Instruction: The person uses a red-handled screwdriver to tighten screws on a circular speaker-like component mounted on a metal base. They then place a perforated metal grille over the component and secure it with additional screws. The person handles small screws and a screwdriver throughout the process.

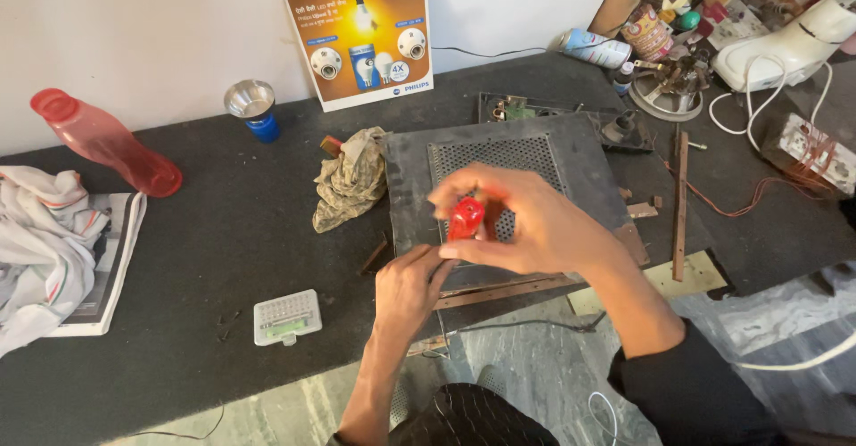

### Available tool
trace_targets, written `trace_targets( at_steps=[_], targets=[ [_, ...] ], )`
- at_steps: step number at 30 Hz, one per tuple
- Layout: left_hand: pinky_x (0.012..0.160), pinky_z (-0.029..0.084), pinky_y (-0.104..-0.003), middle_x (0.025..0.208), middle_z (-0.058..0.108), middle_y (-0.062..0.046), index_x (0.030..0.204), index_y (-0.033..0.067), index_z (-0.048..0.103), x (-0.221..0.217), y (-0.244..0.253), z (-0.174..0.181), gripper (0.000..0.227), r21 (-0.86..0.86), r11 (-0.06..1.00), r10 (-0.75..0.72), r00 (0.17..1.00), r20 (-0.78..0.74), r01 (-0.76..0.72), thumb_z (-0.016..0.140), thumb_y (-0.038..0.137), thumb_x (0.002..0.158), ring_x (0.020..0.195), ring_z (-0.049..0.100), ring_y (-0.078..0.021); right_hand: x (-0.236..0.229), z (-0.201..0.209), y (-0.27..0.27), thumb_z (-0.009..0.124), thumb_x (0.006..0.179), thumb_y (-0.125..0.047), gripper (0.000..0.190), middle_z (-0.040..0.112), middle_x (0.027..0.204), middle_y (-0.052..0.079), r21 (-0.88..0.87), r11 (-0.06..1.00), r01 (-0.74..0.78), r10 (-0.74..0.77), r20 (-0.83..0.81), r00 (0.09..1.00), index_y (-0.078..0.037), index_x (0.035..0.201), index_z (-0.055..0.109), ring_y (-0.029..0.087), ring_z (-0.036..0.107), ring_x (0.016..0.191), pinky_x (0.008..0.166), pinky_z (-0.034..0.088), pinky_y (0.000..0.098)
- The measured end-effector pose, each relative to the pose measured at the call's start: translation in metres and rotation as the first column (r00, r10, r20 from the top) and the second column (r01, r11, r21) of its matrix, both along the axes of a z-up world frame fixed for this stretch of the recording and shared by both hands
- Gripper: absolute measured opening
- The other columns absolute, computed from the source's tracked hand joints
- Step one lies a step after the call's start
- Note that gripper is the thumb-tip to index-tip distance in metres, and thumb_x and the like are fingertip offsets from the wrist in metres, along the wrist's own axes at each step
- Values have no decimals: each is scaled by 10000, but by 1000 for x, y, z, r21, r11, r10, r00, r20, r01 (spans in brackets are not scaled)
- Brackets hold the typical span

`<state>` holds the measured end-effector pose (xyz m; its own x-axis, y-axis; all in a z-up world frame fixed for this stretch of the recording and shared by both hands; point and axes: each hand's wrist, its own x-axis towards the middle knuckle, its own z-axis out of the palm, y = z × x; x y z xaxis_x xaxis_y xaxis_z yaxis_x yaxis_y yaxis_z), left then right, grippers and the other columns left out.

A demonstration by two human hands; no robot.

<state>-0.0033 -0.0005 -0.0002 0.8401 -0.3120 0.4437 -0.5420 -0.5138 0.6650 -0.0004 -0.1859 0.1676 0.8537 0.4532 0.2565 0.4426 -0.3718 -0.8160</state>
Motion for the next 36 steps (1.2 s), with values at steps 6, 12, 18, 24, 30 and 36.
trace_targets(
  at_steps=[6,12,18,24,30,36],
  targets=[
    [642,546,-413,928,721,-86,1062,91,746,2,2,-1,179,7,999,-48,996,-70,49,708,203,927,764,705,-322,3,5,-4,877,798,-244,329,756,891,3,-188,980,71,-74,-5,997,-83,1054,747,100,697,685,588,574,263],
    [634,561,-401,898,751,-67,977,99,736,-2,-5,5,210,-55,995,87,995,-44,-89,761,280,874,750,725,-310,1,4,5,901,766,-260,345,652,821,25,-187,965,181,-163,109,981,-45,858,647,104,654,621,548,536,270],
    [625,546,-423,880,763,-87,977,106,756,4,-1,5,176,-1,999,36,998,-61,-36,749,256,885,740,726,-316,-4,9,1,748,852,-279,413,700,963,-51,-15,999,-37,35,-148,988,-119,1219,646,55,656,698,618,550,217],
    [658,556,-413,923,761,-119,1017,107,755,1,3,-4,173,-57,998,-11,1000,-27,9,731,234,902,786,725,-328,2,-2,1,893,790,-276,337,611,829,4,-187,977,101,-72,152,986,-59,881,652,104,614,629,543,505,271],
    [659,562,-412,955,760,-81,1028,115,747,-3,-1,-7,215,12,999,40,989,-140,-39,753,275,885,802,727,-315,-2,-8,5,888,804,-267,351,540,806,24,-161,974,157,-117,230,966,-62,853,606,129,589,594,511,479,276],
    [671,564,-401,996,769,-50,994,122,744,0,-2,-19,215,-1,996,90,986,-142,-91,770,266,837,837,732,-300,-2,-5,7,857,840,-265,363,595,873,45,-140,976,167,-117,310,944,-58,979,593,158,606,642,545,486,289]
  ],
)
